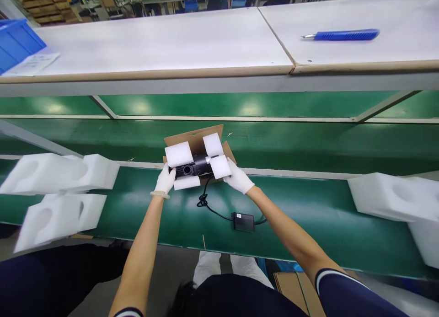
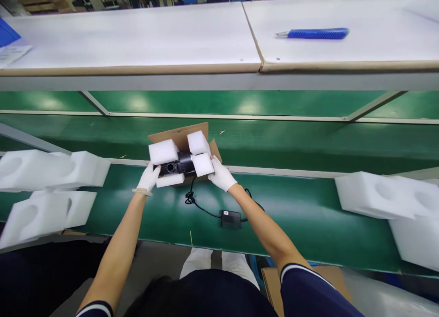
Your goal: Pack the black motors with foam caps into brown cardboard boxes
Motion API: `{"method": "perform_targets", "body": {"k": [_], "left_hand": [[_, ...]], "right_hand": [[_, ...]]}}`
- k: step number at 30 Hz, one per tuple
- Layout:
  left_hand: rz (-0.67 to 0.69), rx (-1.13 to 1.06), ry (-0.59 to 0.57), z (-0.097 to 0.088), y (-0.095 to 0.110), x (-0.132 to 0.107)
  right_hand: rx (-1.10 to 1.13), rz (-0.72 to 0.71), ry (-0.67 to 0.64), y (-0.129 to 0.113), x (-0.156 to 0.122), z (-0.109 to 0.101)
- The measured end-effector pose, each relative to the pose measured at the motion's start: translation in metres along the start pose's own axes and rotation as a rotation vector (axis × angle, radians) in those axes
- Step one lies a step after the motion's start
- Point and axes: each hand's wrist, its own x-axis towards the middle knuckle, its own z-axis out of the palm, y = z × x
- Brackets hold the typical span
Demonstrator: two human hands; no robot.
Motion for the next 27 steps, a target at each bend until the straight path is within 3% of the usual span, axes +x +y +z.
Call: {"method": "perform_targets", "body": {"k": [3, 5, 7, 10, 13, 17, 22, 25, 27], "left_hand": [[0.175, 0.023, 0.245, -0.006, 0.008, -0.016], [0.375, 0.104, 0.320, -0.009, 0.017, -0.025], [0.548, 0.241, 0.217, -0.013, 0.029, -0.029], [0.613, 0.427, 0.013, -0.019, 0.042, -0.023], [0.582, 0.543, -0.153, -0.016, 0.047, -0.008], [0.414, 0.733, -0.341, 0.013, 0.043, 0.015], [0.283, 0.788, -0.380, 0.046, 0.032, 0.030], [0.266, 0.788, -0.401, 0.045, 0.024, 0.025], [0.271, 0.790, -0.421, 0.040, 0.019, 0.014]], "right_hand": [[-0.032, -0.094, 0.092, -0.005, -0.005, -0.041], [-0.094, -0.220, 0.092, -0.011, 0.001, -0.068], [-0.177, -0.329, 0.008, -0.017, 0.017, -0.087], [-0.324, -0.360, -0.179, -0.022, 0.046, -0.098], [-0.509, -0.308, -0.313, -0.021, 0.068, -0.088], [-0.644, -0.305, -0.406, -0.021, 0.079, -0.051], [-0.698, -0.168, -0.448, -0.031, 0.093, -0.010], [-0.663, -0.199, -0.445, -0.030, 0.084, -0.008], [-0.598, -0.248, -0.401, -0.021, 0.056, -0.014]]}}
